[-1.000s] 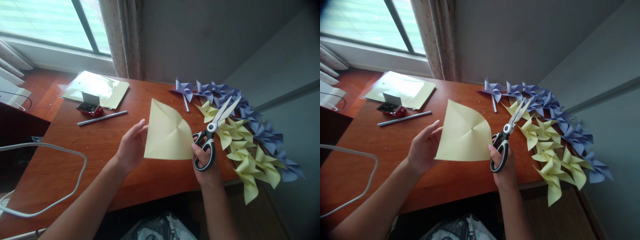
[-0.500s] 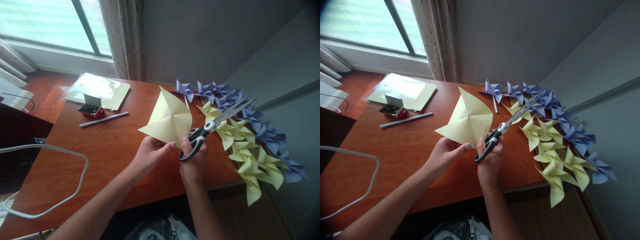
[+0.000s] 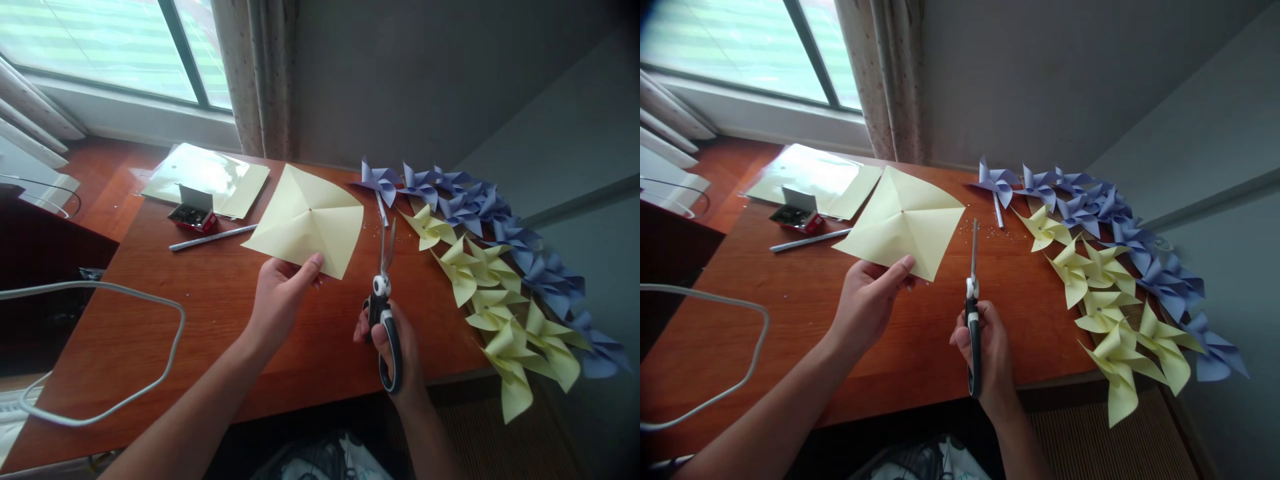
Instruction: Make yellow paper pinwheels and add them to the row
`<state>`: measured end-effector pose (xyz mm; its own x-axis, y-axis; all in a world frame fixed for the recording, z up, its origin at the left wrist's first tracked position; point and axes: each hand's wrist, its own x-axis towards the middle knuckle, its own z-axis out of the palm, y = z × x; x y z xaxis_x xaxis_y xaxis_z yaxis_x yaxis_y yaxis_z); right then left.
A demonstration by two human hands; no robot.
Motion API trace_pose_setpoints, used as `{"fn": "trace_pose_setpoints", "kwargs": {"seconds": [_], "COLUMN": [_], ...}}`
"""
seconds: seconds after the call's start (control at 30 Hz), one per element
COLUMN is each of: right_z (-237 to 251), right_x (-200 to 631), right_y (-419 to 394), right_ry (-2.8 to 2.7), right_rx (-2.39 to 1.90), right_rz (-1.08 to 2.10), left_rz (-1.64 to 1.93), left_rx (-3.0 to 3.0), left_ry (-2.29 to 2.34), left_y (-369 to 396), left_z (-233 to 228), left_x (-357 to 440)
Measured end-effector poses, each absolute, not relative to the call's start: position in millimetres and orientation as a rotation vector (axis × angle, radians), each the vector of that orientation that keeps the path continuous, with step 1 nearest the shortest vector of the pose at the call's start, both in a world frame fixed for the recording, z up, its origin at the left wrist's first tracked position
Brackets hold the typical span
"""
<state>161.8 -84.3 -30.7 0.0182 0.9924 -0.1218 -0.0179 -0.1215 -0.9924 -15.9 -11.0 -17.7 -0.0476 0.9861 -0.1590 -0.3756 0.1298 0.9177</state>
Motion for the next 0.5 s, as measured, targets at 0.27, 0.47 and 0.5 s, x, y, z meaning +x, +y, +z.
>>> {"fn": "trace_pose_setpoints", "kwargs": {"seconds": [0.27,0.47,0.5], "right_z": [-17,-12,-11], "right_x": [179,174,174], "right_y": [-111,-102,-100], "right_ry": [-1.177,-1.106,-1.101], "right_rx": [-1.459,-1.381,-1.369], "right_rz": [1.664,1.792,1.806], "left_rz": [1.329,1.255,1.250], "left_rx": [0.829,0.925,0.926], "left_ry": [1.083,1.113,1.109], "left_y": [-10,-13,-13], "left_z": [-15,-12,-11], "left_x": [-18,-15,-14]}}
